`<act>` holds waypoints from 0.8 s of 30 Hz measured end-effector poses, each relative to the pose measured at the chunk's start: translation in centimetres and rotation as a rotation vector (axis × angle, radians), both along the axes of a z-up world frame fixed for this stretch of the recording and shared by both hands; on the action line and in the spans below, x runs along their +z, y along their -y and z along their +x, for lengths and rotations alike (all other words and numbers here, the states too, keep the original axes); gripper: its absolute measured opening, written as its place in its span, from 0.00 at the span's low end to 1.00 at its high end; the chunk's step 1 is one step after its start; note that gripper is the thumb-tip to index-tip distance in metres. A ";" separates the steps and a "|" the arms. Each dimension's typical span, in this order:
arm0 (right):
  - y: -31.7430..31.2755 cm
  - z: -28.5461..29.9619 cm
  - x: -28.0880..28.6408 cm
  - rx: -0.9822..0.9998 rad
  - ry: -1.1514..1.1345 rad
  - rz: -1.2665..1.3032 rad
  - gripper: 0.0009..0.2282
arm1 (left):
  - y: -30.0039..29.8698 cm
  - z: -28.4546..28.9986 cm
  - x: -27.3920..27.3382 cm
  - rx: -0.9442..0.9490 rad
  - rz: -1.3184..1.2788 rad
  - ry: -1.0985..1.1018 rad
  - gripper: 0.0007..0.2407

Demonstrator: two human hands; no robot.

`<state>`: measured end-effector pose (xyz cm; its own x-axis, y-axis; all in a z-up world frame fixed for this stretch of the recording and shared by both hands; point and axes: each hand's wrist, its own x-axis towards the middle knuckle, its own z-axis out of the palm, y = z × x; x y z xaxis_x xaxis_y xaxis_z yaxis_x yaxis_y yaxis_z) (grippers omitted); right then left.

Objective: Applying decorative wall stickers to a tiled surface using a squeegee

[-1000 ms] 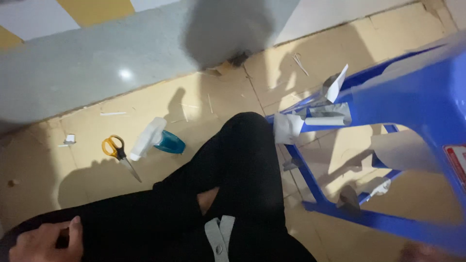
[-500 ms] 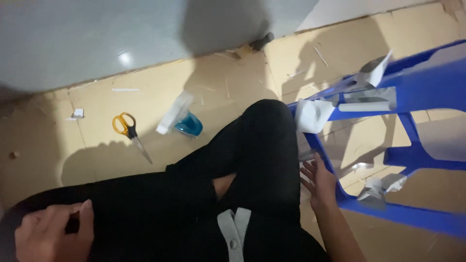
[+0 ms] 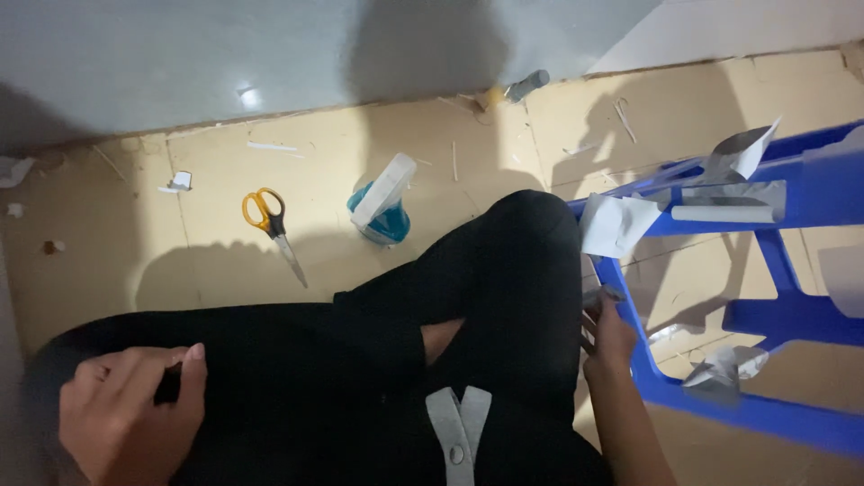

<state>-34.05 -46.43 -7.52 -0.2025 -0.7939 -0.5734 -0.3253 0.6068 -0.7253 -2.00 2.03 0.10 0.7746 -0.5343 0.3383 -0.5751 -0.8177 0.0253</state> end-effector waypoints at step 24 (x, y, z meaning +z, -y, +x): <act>-1.0 2.2 5.1 0.196 -0.381 -0.102 0.25 | -1.0 2.5 -2.7 -0.125 -0.191 -0.120 0.05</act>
<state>-31.80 -45.42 -2.43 -0.2247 -0.8869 -0.4036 -0.6832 0.4388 -0.5838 0.55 3.01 -2.64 0.7473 -0.5637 0.3519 -0.6549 -0.7143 0.2468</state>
